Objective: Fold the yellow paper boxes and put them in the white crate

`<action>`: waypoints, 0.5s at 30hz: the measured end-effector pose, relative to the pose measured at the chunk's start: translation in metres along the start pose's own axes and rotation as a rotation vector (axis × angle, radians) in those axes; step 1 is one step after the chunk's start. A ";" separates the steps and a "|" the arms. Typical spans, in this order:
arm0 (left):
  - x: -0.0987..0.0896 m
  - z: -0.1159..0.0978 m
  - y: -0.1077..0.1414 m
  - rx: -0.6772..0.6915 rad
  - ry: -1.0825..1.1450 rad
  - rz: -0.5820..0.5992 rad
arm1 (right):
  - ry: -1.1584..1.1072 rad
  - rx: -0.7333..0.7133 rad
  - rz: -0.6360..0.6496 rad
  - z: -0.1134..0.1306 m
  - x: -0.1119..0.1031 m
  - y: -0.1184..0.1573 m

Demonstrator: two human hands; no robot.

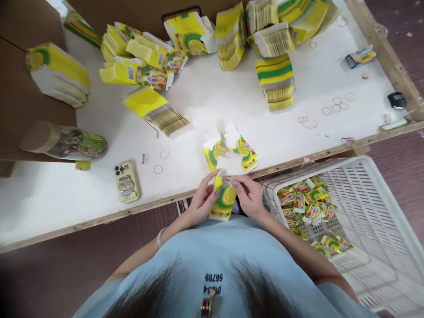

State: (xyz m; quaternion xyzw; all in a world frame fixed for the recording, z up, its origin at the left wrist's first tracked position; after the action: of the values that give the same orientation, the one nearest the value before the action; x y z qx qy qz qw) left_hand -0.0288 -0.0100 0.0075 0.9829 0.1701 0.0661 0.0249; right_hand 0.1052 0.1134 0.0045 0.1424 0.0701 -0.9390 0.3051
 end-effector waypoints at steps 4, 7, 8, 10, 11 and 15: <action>-0.009 -0.004 0.007 -0.077 0.011 0.083 | 0.012 -0.035 0.156 0.003 -0.003 0.010; -0.007 -0.007 0.005 -0.058 -0.054 0.058 | 0.016 -0.099 -0.004 0.000 -0.001 0.015; -0.006 -0.007 0.005 -0.041 -0.053 0.037 | 0.029 -0.119 -0.042 -0.002 -0.002 0.015; -0.005 -0.007 0.005 0.006 -0.034 0.010 | 0.050 -0.209 0.017 -0.005 -0.006 0.014; -0.006 -0.006 0.006 0.035 -0.033 0.014 | 0.047 -0.279 0.100 -0.006 -0.009 0.012; -0.011 -0.008 0.007 0.081 -0.131 0.052 | -0.018 -0.332 0.348 -0.004 -0.019 0.008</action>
State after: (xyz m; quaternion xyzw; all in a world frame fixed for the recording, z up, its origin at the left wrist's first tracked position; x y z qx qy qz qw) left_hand -0.0384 -0.0198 0.0141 0.9894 0.1450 -0.0048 -0.0057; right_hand 0.1249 0.1184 0.0065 0.0921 0.1950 -0.8492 0.4821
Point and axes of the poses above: each hand's wrist, its own y-axis away from the middle knuckle, its own x-axis out of the palm, z = x × y, the point moved 1 cm from there along -y, towards the middle knuckle, and after that the axes turned 5 degrees about y, right-handed, at the moved point
